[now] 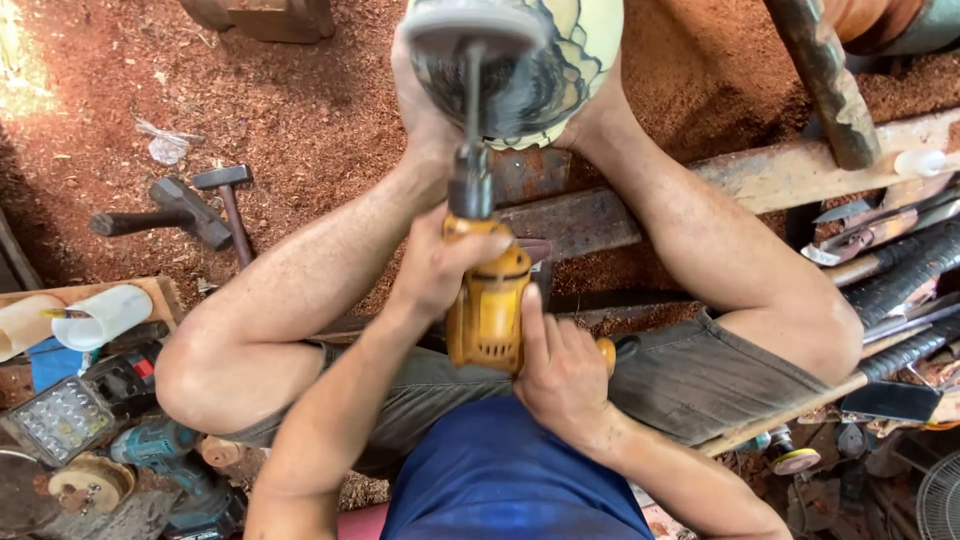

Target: Polishing and finishing a wooden decorative vase using a rotary tool with a buffing wheel attachment.

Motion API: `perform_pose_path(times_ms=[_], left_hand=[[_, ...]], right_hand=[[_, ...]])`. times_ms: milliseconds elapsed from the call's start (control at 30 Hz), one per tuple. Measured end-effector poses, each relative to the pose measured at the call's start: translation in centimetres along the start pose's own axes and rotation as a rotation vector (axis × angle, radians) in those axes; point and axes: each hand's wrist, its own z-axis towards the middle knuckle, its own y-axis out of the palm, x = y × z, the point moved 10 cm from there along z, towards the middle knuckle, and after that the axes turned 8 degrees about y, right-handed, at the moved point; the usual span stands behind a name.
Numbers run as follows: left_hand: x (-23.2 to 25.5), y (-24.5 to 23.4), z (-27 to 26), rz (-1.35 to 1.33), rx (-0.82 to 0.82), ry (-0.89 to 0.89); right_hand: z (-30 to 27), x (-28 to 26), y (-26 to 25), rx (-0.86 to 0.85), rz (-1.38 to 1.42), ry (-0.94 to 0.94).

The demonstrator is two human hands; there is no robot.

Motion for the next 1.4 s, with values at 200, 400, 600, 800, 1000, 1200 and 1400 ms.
perform_pose_path(times_ms=[200, 400, 600, 800, 1000, 1200, 1400], left_hand=[[1.8, 0.9, 1.7, 0.095, -0.04, -0.02], [-2.2, 1.4, -1.6, -0.088, -0.046, 0.014], [-3.0, 1.7, -0.2, -0.101, -0.041, 0.11], [-3.7, 1.9, 0.9, 0.01, -0.018, 0.131], [-4.9, 1.9, 0.5, 0.017, -0.005, 0.143], [-3.8, 2.1, 0.8, 0.114, -0.01, 0.162], [-5.0, 2.2, 0.5, -0.001, -0.028, 0.097]], right_hand=[[2.1, 0.4, -1.4, 0.001, 0.014, 0.074], [-2.2, 0.8, 1.5, 0.054, -0.032, -0.042], [-2.5, 3.2, 3.4, 0.121, -0.025, -0.079], [-2.3, 5.0, 4.8, 0.182, -0.009, -0.072], [-2.8, 5.6, 5.3, 0.187, 0.0, -0.104], [-3.6, 6.5, 7.0, 0.136, 0.007, -0.073], [-2.1, 4.4, 3.7, 0.17, 0.015, -0.1]])
